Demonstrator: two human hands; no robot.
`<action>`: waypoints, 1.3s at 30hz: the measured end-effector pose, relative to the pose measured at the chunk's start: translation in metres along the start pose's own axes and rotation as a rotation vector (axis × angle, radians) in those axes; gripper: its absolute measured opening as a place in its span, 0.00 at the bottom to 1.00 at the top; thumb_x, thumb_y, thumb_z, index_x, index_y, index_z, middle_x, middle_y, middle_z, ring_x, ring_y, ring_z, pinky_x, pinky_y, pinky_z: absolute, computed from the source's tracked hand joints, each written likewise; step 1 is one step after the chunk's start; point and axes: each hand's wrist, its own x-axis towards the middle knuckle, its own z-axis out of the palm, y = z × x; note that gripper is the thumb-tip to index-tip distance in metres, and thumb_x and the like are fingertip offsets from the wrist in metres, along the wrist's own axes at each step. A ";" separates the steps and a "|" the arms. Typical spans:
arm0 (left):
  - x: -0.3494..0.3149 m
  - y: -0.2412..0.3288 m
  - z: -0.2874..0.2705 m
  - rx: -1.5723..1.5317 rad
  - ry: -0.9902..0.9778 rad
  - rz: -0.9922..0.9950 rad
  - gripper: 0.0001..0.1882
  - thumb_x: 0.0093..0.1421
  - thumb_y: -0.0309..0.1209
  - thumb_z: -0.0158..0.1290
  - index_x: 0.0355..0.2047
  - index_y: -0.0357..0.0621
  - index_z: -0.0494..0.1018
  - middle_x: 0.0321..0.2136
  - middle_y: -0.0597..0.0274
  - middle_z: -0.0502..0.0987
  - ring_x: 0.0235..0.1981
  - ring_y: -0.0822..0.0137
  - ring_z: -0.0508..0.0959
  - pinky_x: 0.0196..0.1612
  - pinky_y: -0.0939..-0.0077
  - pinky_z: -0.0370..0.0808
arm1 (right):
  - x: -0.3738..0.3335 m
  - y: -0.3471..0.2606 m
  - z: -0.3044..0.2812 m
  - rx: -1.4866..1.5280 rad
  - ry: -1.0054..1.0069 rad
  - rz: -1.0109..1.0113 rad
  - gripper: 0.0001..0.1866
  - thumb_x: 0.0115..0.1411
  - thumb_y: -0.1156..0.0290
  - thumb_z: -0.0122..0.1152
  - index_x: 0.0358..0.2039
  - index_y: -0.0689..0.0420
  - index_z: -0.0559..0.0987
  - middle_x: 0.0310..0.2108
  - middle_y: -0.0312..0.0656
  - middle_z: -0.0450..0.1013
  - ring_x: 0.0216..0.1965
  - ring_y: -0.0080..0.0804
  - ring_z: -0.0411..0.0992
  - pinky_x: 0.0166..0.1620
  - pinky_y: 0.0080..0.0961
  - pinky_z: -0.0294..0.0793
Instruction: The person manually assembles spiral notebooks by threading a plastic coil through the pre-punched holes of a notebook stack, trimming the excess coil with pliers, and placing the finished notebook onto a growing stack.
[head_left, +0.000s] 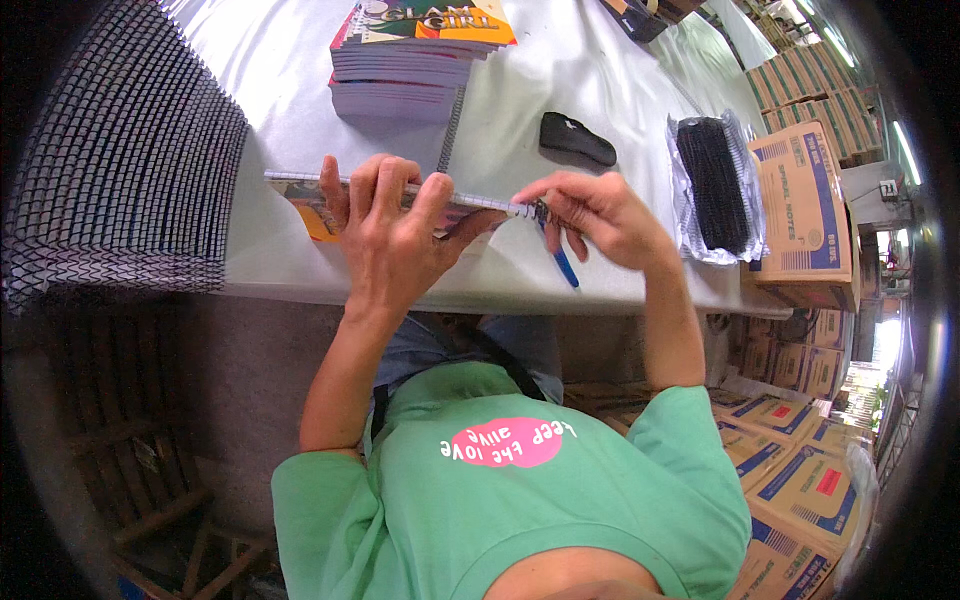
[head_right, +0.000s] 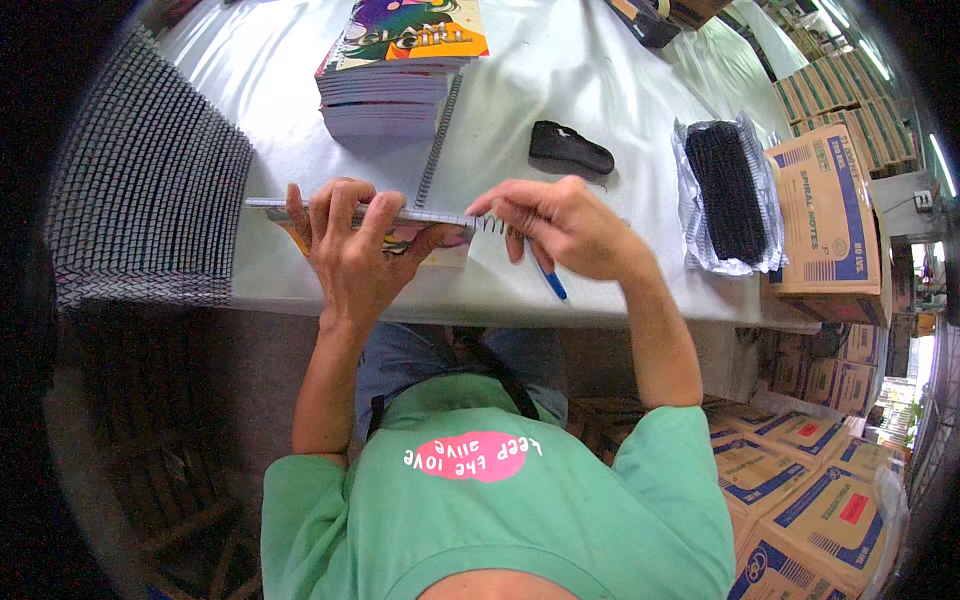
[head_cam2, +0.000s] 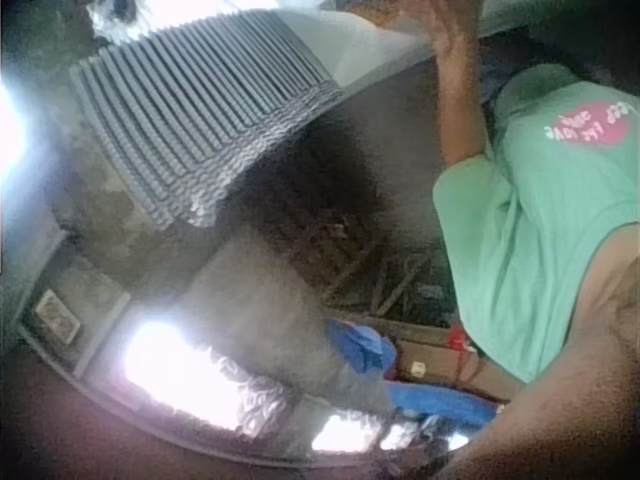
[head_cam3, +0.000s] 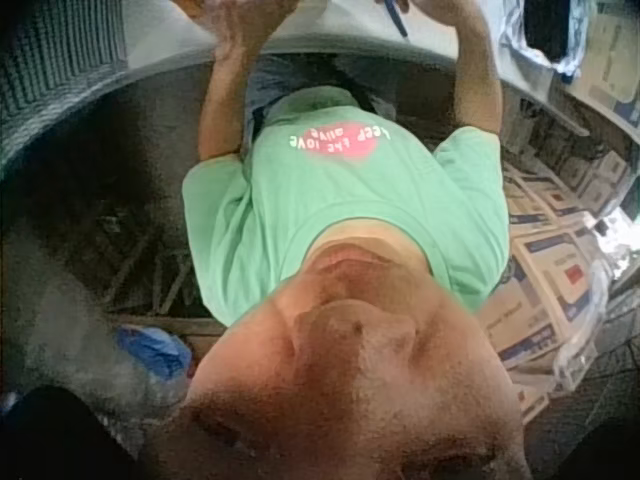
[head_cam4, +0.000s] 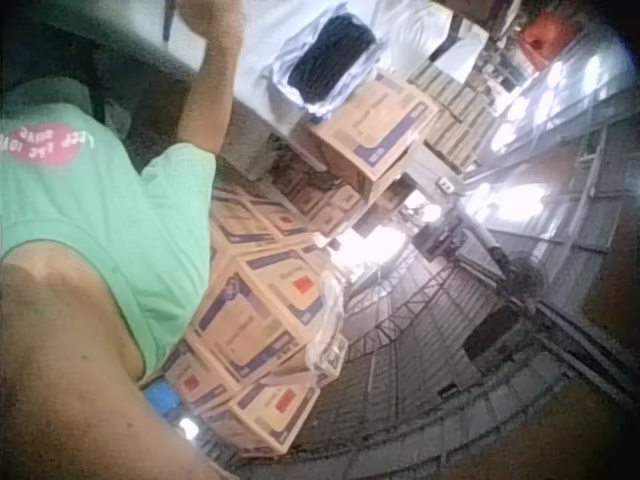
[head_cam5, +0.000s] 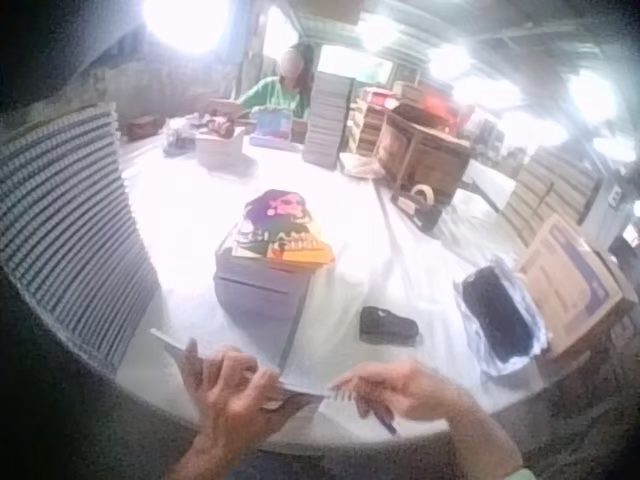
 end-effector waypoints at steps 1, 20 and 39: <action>0.003 0.000 -0.002 -0.042 -0.004 0.008 0.22 0.36 0.55 0.64 0.21 0.52 0.72 0.25 0.71 0.67 0.38 0.67 0.70 0.63 0.52 0.41 | 0.008 0.024 -0.010 -0.048 0.038 -0.173 0.13 0.61 0.72 0.49 0.45 0.59 0.75 0.35 0.41 0.74 0.29 0.23 0.72 0.35 0.18 0.73; 0.001 0.004 -0.012 -0.155 -0.078 0.018 0.23 0.40 0.50 0.64 0.19 0.47 0.68 0.30 0.61 0.66 0.55 0.57 0.65 0.62 0.52 0.39 | 0.043 0.064 0.013 0.749 0.070 -0.859 0.12 0.52 0.68 0.60 0.33 0.62 0.81 0.39 0.56 0.75 0.45 0.47 0.73 0.52 0.41 0.69; 0.004 -0.004 -0.007 -0.323 -0.033 -0.024 0.43 0.37 0.50 0.66 0.52 0.48 0.62 0.45 0.57 0.70 0.52 0.59 0.68 0.63 0.54 0.39 | 0.067 0.042 0.009 0.461 0.140 -0.713 0.20 0.40 0.90 0.54 0.35 0.61 0.81 0.39 0.49 0.76 0.43 0.39 0.75 0.51 0.29 0.71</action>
